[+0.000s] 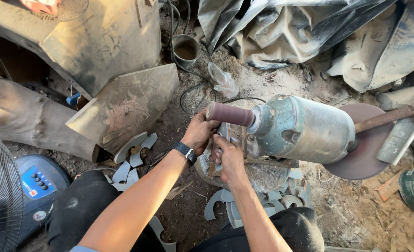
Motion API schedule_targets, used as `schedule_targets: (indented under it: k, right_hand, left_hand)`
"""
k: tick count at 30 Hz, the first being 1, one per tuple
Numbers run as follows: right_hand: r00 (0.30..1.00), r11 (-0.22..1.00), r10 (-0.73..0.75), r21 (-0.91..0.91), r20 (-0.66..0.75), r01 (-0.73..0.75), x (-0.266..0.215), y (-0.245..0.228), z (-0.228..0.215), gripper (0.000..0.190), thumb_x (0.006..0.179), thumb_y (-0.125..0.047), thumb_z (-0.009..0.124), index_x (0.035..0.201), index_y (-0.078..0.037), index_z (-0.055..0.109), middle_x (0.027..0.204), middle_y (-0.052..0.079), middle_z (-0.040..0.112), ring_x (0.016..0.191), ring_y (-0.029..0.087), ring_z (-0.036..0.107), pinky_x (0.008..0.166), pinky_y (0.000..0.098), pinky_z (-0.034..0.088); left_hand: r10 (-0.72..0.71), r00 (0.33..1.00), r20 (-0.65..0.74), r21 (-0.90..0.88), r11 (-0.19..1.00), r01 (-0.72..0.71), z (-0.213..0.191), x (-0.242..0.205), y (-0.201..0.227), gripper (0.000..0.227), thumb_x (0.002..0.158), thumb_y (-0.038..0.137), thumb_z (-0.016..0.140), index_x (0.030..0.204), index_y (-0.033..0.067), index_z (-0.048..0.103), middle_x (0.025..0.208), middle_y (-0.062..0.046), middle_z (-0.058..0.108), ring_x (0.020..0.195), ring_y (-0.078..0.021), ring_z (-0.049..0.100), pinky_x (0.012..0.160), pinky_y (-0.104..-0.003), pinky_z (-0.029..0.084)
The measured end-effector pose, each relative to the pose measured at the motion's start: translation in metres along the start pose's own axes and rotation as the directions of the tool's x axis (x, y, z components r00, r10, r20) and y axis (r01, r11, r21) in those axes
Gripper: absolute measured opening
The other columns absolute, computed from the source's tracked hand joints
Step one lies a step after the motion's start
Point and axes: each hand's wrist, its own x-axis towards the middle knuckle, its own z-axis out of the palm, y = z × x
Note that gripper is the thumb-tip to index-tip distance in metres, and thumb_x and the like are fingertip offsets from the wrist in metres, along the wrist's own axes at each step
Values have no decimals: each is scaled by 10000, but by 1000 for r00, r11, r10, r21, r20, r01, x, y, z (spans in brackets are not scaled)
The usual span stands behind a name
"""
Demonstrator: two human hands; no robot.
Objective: The person sits on the ground and uses a bench grinder to sand the edges of small, curved, light-grey plastic pieces. They handle the pieces one at a time, pressing them against the rotating sanding drum to smooth the edges.
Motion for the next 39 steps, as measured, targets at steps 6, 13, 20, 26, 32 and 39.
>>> schedule_targets:
  k: [6,13,20,26,32,39]
  right_hand:
    - [995,987,92,-136,38,-86,-16,-5,4,112,929,-143,662,898,-38,641,662,4,526,531,118,503,467,295,405]
    - [987,843,95,-538,131,-10,-35,1,-5,292,961,-260,620,879,6,709,723,126,677,633,243,644,562,412,501]
    - [967,56,-8,-965,256,256,-42,24,-53,365,978,-342,643,989,21,677,882,283,687,914,485,647,808,560,492]
    - [928,-407,361,-880,89,243,-54,44,-128,348,854,-343,761,1070,-70,740,1124,190,717,1106,368,674,962,481,525]
    - [850,-727,312,-683,-425,-75,-68,24,-173,482,874,-327,814,1312,-190,667,1462,31,590,1423,235,508,1195,505,385]
    - [865,-282,501,-936,46,212,-76,40,-147,634,913,-465,685,1445,-160,522,1478,110,544,1389,275,507,1165,380,390]
  left_hand:
    - [2,998,-65,-10,1000,-2,-3,-15,-2,226,1013,75,543,1226,46,612,970,-52,672,803,-147,626,713,-313,536]
    - [-24,995,-97,11,1000,25,-19,-39,-14,191,1052,183,519,1127,35,613,857,-52,632,722,-177,639,657,-326,555]
    - [102,988,-119,438,898,-40,-86,-33,-19,159,980,155,609,953,15,678,865,-145,722,675,-229,698,561,-382,555]
    - [378,911,-164,985,16,170,-191,-56,11,408,848,256,619,1202,80,718,1158,-259,690,1082,-443,648,952,-492,516]
    - [214,692,-690,718,79,692,-273,-74,-6,347,973,274,631,1248,75,704,1339,-233,631,1246,-416,604,1015,-516,513]
    - [353,509,-785,604,248,758,-310,-46,-59,389,981,157,601,1367,142,568,1428,-214,443,1286,-441,497,1013,-520,496]
